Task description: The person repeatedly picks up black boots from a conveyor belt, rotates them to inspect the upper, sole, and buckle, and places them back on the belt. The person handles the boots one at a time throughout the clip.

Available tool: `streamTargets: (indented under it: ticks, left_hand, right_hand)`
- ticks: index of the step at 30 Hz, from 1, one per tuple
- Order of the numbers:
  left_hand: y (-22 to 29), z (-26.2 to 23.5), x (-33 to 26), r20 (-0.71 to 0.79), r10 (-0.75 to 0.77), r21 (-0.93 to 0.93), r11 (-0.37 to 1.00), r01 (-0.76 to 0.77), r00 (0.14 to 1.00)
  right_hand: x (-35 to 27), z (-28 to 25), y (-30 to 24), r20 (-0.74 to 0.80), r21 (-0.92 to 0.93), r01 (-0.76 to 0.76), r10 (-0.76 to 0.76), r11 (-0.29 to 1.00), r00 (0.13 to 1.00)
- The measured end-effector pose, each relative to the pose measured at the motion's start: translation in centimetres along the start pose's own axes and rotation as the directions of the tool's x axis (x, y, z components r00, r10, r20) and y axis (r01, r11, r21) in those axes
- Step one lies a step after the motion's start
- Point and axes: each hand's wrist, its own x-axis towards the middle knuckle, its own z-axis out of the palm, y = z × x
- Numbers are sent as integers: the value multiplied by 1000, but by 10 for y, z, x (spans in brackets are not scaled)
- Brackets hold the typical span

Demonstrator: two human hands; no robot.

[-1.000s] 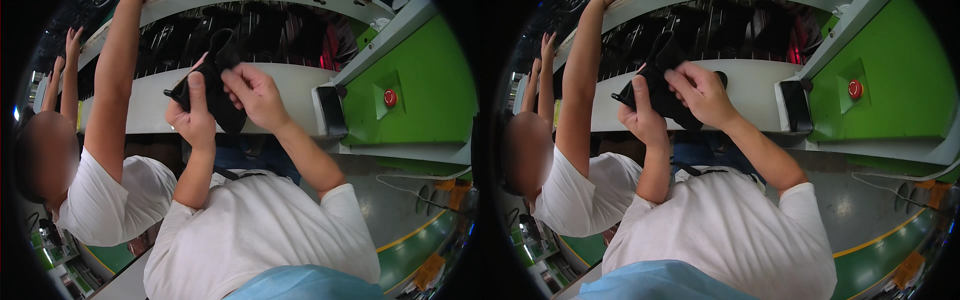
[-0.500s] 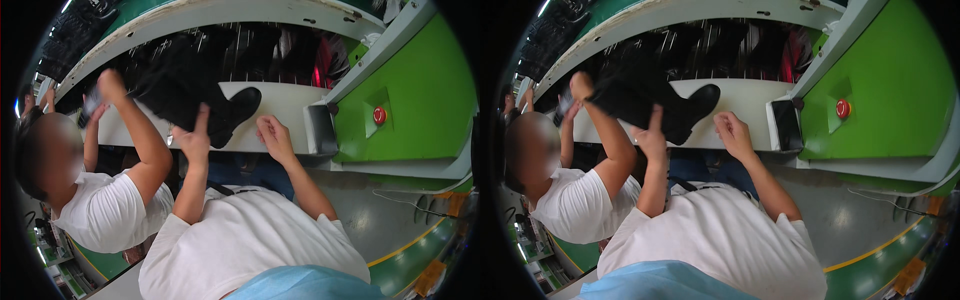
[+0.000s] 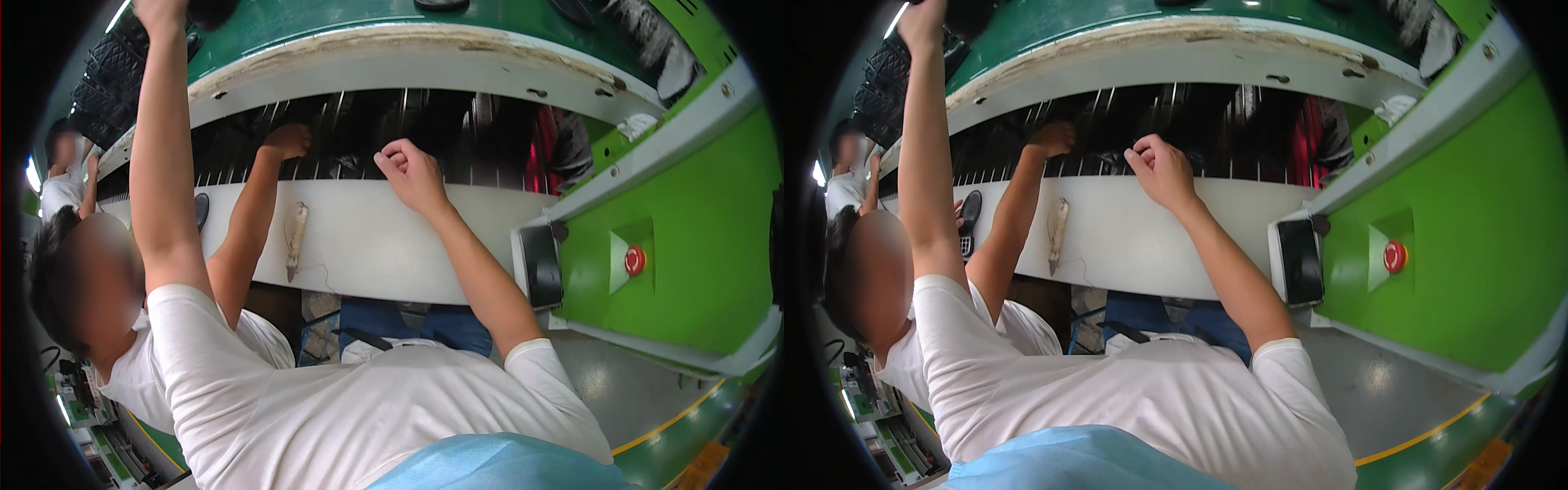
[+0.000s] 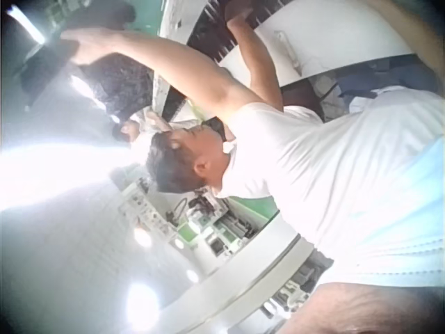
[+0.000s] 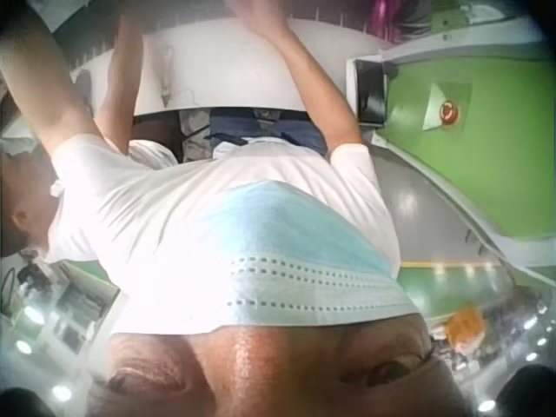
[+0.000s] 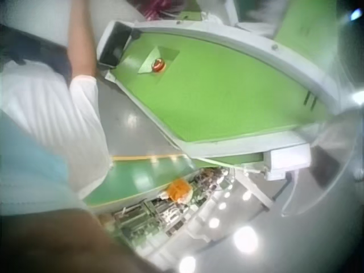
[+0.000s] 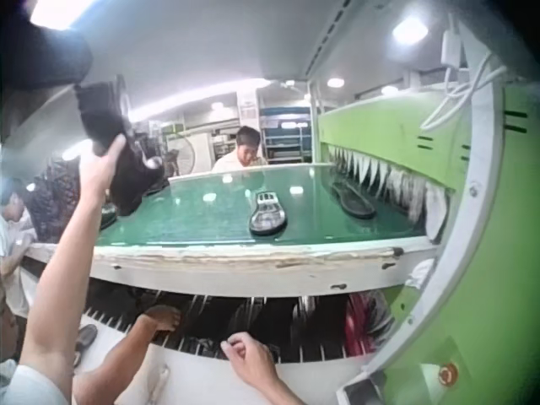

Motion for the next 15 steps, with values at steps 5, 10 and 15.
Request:
streamTargets:
  ticks: [5, 10, 15]
  left_hand:
    - [-159, 27, -40, 255, -88, -143, 981, 128, 963]
    - [-138, 43, -68, 209, -139, -131, 977, 168, 968]
    - [-124, 23, -64, 100, -123, 165, 981, 106, 987]
  right_hand:
    - [111, 33, 41, -7, -314, 68, -74, 947, 997]
    - [234, 54, 123, -1, -680, 546, -746, 489, 666]
    - [296, 84, 131, 164, -749, 327, -318, 577, 934]
